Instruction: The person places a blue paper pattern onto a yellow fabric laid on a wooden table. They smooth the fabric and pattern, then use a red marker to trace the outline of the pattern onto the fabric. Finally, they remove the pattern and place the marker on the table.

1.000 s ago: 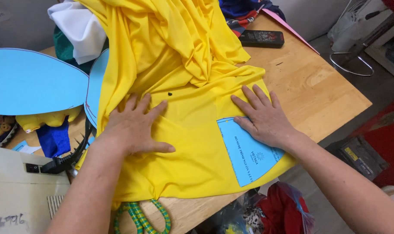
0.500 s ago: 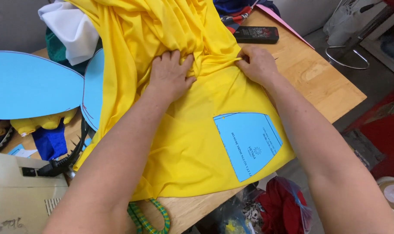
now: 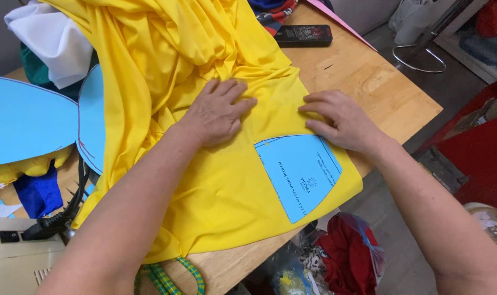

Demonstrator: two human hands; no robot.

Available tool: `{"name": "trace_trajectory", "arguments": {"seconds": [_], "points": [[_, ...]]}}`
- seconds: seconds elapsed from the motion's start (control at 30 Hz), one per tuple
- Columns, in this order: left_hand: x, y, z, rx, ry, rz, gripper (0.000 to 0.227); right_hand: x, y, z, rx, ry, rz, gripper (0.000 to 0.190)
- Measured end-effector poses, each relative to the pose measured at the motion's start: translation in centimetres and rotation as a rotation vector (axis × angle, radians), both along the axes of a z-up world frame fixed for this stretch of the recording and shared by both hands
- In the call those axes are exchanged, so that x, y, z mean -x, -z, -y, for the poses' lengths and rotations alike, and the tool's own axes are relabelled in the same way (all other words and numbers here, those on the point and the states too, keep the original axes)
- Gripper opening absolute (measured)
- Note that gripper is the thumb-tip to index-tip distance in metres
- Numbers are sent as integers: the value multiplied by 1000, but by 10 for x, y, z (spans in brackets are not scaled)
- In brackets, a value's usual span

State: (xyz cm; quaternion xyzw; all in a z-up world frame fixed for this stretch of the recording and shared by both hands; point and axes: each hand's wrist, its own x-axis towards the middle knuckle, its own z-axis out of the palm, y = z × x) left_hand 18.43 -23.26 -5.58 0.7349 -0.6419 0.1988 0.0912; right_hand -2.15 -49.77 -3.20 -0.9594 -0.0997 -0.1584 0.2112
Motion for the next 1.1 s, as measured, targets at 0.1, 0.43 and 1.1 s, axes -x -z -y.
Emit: {"name": "trace_trajectory", "arguments": {"seconds": [0.1, 0.43, 1.1], "points": [[-15, 5, -5, -14, -89, 7, 46, 6, 20, 9, 63, -32, 42, 32], [126, -34, -3, 232, -125, -377, 28, 11, 37, 24, -198, 106, 139, 31], [236, -40, -8, -229, -148, -192, 63, 17, 25, 13, -425, 380, 137, 22]]}}
